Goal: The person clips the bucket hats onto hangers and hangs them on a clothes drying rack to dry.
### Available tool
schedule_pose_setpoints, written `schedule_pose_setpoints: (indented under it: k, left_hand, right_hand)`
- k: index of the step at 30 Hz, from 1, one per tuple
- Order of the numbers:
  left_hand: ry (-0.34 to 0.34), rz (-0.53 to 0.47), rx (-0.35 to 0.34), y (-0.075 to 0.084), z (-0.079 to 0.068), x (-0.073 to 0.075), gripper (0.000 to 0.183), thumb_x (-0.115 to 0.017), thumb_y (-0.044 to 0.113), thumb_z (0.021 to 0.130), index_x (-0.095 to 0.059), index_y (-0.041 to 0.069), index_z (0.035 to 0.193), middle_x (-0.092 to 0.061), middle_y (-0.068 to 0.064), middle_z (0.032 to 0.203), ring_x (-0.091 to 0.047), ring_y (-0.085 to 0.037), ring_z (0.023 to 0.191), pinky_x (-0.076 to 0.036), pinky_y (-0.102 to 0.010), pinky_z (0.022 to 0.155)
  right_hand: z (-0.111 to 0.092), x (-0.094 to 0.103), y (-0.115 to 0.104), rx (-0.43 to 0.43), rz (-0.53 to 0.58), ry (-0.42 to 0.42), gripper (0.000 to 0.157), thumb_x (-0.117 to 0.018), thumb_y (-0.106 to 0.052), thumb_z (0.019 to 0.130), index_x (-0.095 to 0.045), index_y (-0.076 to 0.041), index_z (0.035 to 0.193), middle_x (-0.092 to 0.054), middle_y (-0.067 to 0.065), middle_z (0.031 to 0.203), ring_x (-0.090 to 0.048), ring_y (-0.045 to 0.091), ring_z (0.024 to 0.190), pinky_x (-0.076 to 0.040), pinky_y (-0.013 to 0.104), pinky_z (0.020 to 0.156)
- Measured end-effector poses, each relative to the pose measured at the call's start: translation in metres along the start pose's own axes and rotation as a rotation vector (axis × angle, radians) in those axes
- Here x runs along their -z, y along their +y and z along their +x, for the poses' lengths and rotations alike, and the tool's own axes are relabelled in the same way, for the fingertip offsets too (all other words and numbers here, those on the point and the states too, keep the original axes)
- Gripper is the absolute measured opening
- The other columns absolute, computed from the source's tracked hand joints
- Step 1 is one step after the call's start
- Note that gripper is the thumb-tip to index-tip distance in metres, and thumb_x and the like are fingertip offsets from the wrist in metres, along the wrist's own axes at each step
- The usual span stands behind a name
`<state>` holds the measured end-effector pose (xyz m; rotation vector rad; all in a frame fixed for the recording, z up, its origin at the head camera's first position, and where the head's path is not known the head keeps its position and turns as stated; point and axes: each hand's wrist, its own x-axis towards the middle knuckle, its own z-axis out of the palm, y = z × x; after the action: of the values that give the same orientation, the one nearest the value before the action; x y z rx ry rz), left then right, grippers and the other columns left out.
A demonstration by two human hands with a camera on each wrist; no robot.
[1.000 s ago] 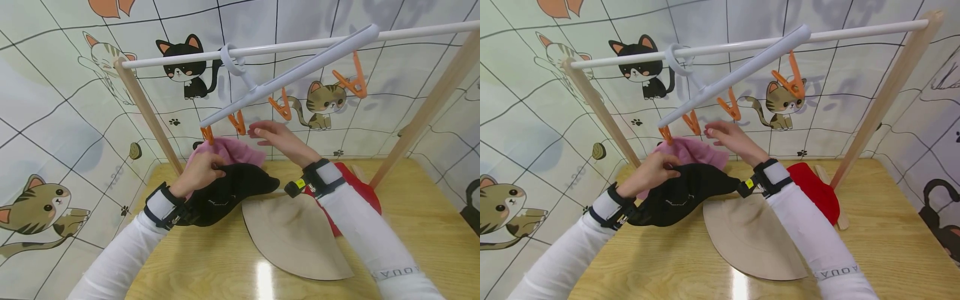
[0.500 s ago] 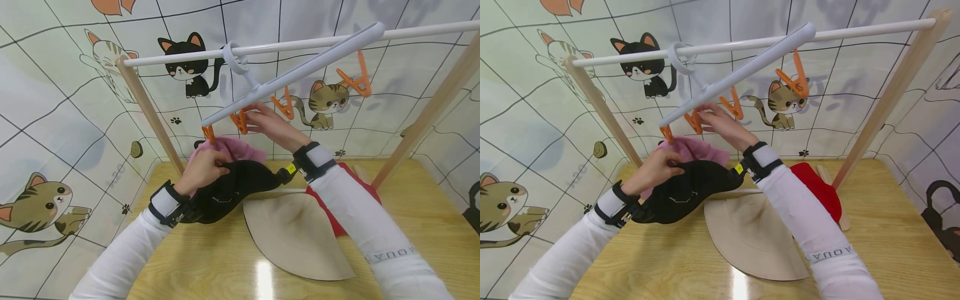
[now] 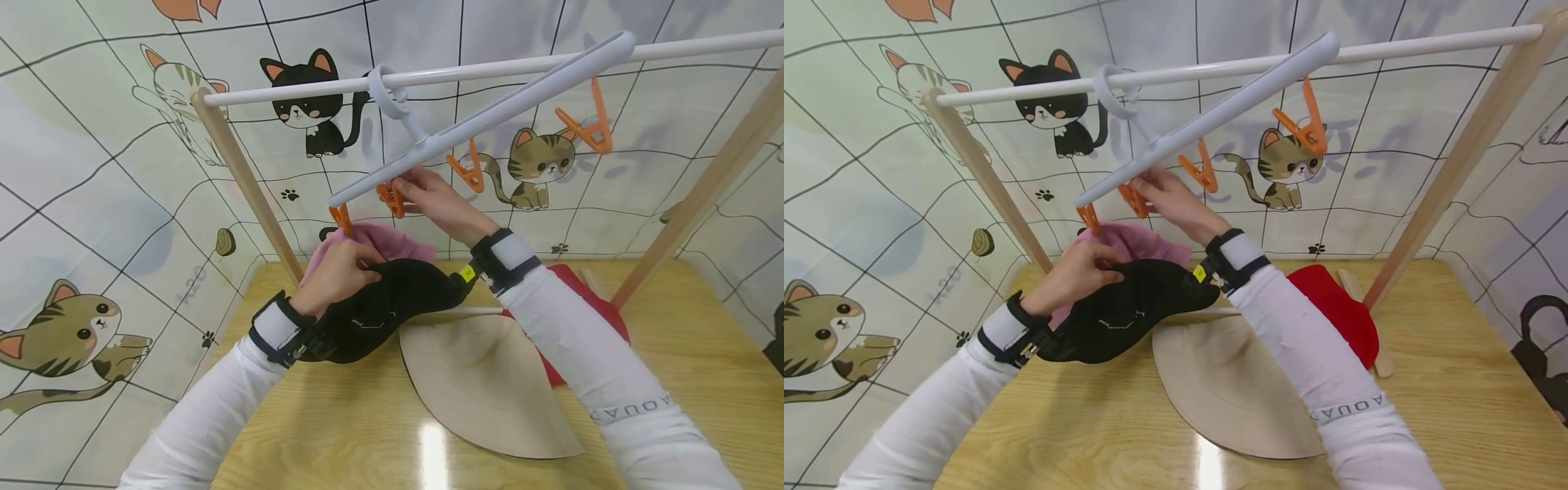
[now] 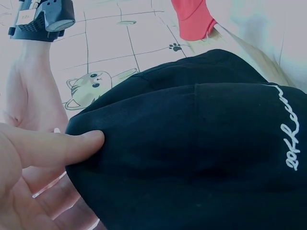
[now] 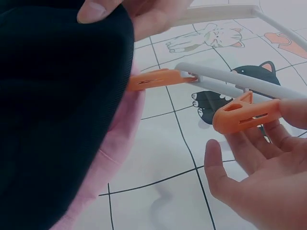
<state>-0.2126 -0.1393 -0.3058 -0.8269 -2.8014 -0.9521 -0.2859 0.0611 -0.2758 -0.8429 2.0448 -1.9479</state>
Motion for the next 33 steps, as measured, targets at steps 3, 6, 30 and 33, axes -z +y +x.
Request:
schedule_pose_setpoints:
  k: [3,6,30,33]
  left_hand:
    - [0.013,0.008,0.008,0.0,0.001,-0.001,0.012,-0.072,-0.004,0.081,-0.074,-0.002,0.094,-0.071,-0.01,0.088,-0.067,-0.024,0.081,-0.054,-0.035,0.077]
    - [0.023,0.027,0.008,0.0,0.003,0.0,0.013,-0.072,-0.003,0.081,-0.074,-0.002,0.094,-0.071,-0.01,0.089,-0.067,-0.024,0.081,-0.054,-0.035,0.077]
    - [0.042,-0.044,0.096,0.009,0.034,0.015,0.02,-0.068,0.001,0.087,-0.072,-0.002,0.106,-0.071,-0.014,0.098,-0.066,-0.024,0.085,-0.053,-0.037,0.079]
    - [0.05,-0.031,0.102,0.009,0.038,0.017,0.02,-0.068,0.002,0.088,-0.072,-0.002,0.106,-0.071,-0.014,0.095,-0.066,-0.024,0.083,-0.053,-0.036,0.076]
  right_hand:
    - [0.0,-0.001,0.001,0.006,-0.002,0.004,0.035,-0.043,-0.013,0.103,-0.045,-0.001,0.136,-0.052,0.016,0.128,-0.05,0.029,0.118,-0.037,0.048,0.102]
    - [-0.001,-0.001,0.001,0.017,0.005,-0.005,0.034,-0.044,-0.012,0.103,-0.046,0.0,0.135,-0.054,0.017,0.127,-0.051,0.029,0.118,-0.038,0.047,0.102]
    - [0.004,0.003,0.015,0.142,0.217,-0.036,0.022,-0.045,0.002,0.099,-0.059,-0.007,0.113,-0.063,-0.001,0.106,-0.05,0.025,0.109,-0.031,0.045,0.107]
    - [0.004,0.004,0.014,0.141,0.239,-0.038,0.023,-0.045,0.002,0.099,-0.061,-0.011,0.109,-0.064,-0.001,0.103,-0.051,0.026,0.109,-0.03,0.046,0.107]
